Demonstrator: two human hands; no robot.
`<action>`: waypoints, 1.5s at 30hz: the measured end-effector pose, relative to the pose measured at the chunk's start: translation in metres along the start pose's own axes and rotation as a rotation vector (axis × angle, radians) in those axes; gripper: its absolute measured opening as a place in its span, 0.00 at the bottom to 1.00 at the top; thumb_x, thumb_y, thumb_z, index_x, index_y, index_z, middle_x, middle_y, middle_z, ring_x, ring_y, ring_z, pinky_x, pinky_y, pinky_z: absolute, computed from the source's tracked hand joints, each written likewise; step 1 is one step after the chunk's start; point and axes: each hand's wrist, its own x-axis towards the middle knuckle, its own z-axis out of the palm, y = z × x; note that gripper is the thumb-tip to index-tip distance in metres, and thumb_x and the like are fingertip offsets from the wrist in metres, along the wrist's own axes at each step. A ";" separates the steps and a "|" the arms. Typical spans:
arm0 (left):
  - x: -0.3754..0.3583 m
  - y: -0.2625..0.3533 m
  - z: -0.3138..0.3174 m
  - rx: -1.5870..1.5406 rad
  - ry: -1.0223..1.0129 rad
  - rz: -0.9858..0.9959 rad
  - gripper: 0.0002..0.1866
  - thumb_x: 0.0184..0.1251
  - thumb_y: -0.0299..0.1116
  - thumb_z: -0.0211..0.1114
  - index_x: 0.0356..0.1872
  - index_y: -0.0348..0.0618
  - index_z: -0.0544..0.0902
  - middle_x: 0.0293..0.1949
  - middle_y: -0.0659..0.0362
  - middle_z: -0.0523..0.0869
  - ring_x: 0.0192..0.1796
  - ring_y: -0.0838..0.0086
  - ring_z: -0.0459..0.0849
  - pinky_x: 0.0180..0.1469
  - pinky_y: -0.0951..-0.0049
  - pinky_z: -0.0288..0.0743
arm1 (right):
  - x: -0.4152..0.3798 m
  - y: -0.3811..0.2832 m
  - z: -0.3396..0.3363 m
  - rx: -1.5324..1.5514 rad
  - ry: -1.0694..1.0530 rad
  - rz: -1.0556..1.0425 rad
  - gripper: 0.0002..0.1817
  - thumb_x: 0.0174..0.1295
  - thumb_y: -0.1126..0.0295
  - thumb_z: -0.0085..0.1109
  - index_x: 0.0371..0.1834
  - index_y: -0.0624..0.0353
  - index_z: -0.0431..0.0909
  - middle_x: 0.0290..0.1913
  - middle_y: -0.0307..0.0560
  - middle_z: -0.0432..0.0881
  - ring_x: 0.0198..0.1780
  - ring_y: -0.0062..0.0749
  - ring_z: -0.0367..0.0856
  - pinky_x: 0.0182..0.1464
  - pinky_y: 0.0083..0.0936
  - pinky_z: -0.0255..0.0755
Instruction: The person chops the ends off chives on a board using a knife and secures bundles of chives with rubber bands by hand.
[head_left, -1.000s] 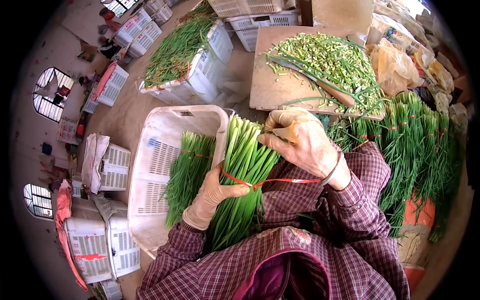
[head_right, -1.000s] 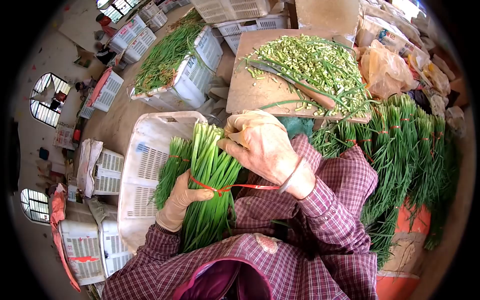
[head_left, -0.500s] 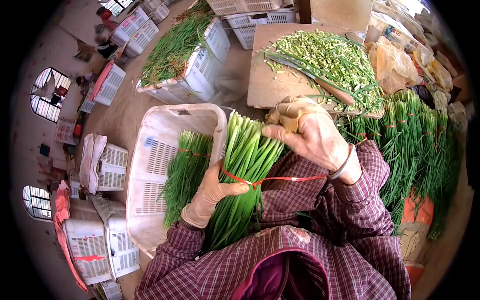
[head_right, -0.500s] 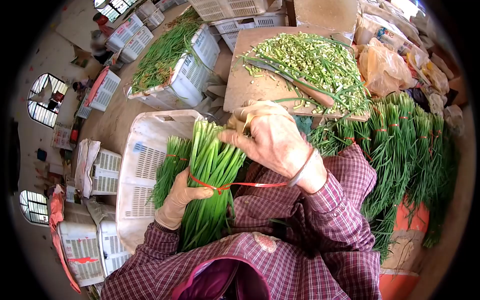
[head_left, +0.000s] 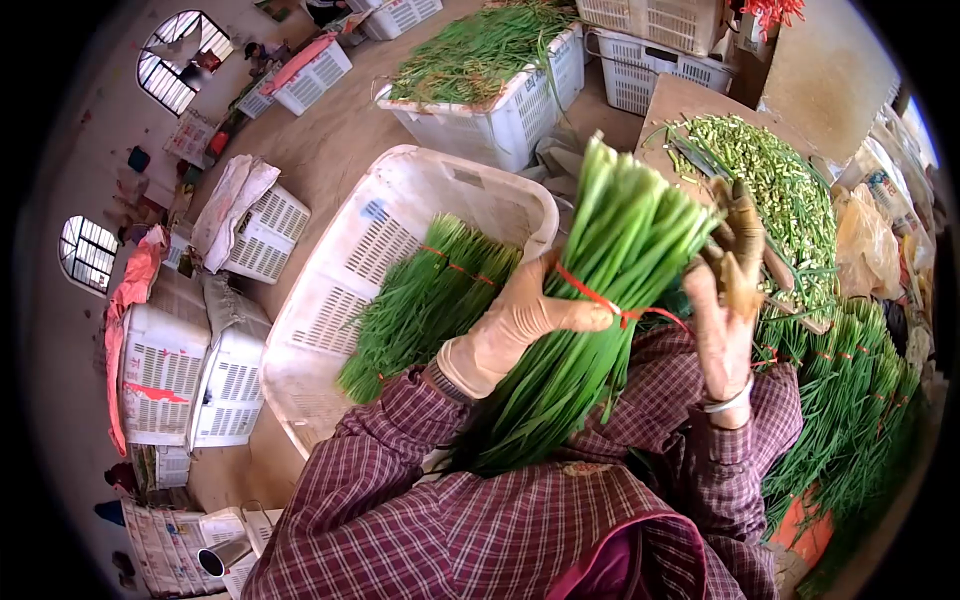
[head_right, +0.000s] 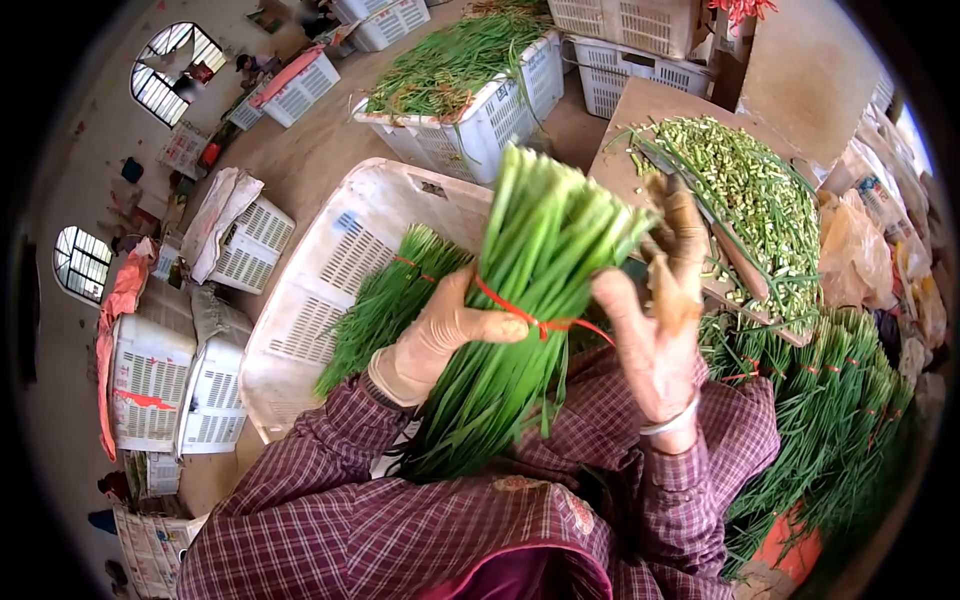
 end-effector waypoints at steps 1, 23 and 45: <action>0.007 0.004 -0.006 -0.076 0.001 0.011 0.36 0.51 0.35 0.80 0.63 0.37 0.78 0.53 0.59 0.85 0.55 0.75 0.81 0.63 0.71 0.73 | -0.006 -0.004 0.012 0.145 -0.032 0.116 0.56 0.62 0.45 0.71 0.85 0.57 0.46 0.77 0.55 0.64 0.74 0.50 0.67 0.74 0.43 0.66; 0.061 0.080 -0.178 -0.442 0.416 0.663 0.26 0.69 0.51 0.70 0.59 0.45 0.82 0.53 0.58 0.88 0.53 0.67 0.87 0.58 0.63 0.83 | 0.015 0.015 -0.061 -0.741 -0.115 -0.003 0.12 0.66 0.70 0.65 0.50 0.65 0.85 0.41 0.55 0.88 0.42 0.44 0.87 0.45 0.32 0.79; 0.067 0.115 -0.149 -0.460 0.471 0.617 0.19 0.69 0.45 0.72 0.55 0.48 0.83 0.51 0.59 0.88 0.54 0.66 0.86 0.60 0.61 0.82 | 0.050 -0.063 0.030 -0.338 -0.279 -0.224 0.04 0.60 0.75 0.67 0.37 0.61 0.83 0.36 0.49 0.86 0.39 0.47 0.86 0.43 0.33 0.78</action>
